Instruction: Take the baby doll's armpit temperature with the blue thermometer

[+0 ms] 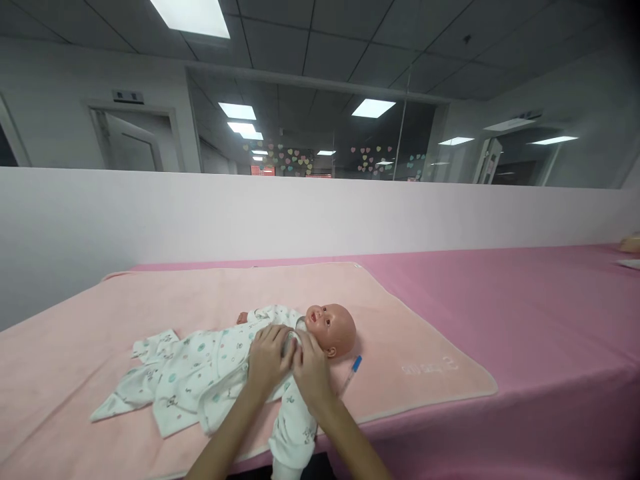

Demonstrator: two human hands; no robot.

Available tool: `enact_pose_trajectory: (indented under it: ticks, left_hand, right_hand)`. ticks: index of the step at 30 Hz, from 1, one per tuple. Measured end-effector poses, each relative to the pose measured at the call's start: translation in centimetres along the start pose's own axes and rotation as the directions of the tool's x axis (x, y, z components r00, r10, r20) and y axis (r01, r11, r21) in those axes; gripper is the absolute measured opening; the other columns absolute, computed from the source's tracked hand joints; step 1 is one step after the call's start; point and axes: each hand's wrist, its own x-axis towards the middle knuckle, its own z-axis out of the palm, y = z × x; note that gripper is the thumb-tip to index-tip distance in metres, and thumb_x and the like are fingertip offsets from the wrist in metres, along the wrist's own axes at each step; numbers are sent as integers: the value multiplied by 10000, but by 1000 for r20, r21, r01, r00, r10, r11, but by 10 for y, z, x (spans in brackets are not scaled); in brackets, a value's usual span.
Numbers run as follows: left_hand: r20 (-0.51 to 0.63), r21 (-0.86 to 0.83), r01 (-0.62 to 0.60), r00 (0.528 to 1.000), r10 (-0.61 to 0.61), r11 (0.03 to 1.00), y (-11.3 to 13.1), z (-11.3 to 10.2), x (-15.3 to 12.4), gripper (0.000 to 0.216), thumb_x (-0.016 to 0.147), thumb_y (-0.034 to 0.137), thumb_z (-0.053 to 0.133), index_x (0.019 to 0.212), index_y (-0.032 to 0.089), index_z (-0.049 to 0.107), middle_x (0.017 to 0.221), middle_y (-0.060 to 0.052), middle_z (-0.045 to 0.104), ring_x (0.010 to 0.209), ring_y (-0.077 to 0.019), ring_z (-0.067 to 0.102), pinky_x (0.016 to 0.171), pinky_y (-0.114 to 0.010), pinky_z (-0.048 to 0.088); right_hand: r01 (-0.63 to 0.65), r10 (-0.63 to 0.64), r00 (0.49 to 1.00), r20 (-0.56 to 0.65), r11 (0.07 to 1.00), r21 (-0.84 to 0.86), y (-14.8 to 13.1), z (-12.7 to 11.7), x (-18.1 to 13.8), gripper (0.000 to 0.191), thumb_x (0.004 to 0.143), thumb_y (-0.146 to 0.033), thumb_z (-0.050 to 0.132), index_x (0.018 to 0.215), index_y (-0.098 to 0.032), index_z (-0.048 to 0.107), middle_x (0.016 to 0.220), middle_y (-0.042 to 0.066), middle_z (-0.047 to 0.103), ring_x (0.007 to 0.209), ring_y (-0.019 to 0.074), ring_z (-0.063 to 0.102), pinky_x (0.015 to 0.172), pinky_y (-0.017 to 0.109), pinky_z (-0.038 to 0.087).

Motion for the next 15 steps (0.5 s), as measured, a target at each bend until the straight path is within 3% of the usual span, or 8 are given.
enact_pose_trajectory:
  ticks: [5, 15]
  left_hand:
    - [-158, 39, -72, 984, 77, 997, -3, 8, -18, 256, 854, 251, 402, 980, 166, 609, 987, -75, 616, 910, -203, 517, 808, -336, 383]
    - [-368, 183, -104, 915, 167, 978, -2, 4, -19, 164, 819, 220, 548, 915, 262, 674, 902, -46, 620, 840, -172, 516, 790, -322, 346]
  right_hand:
    - [-51, 61, 996, -64, 986, 159, -8, 33, 21, 347, 775, -99, 303, 965, -216, 568, 932, 79, 629, 893, 202, 585, 806, 341, 468]
    - [-90, 107, 992, -62, 968, 235, 6, 32, 14, 330, 724, -114, 353, 994, -197, 524, 935, 85, 623, 876, 206, 584, 772, 322, 468]
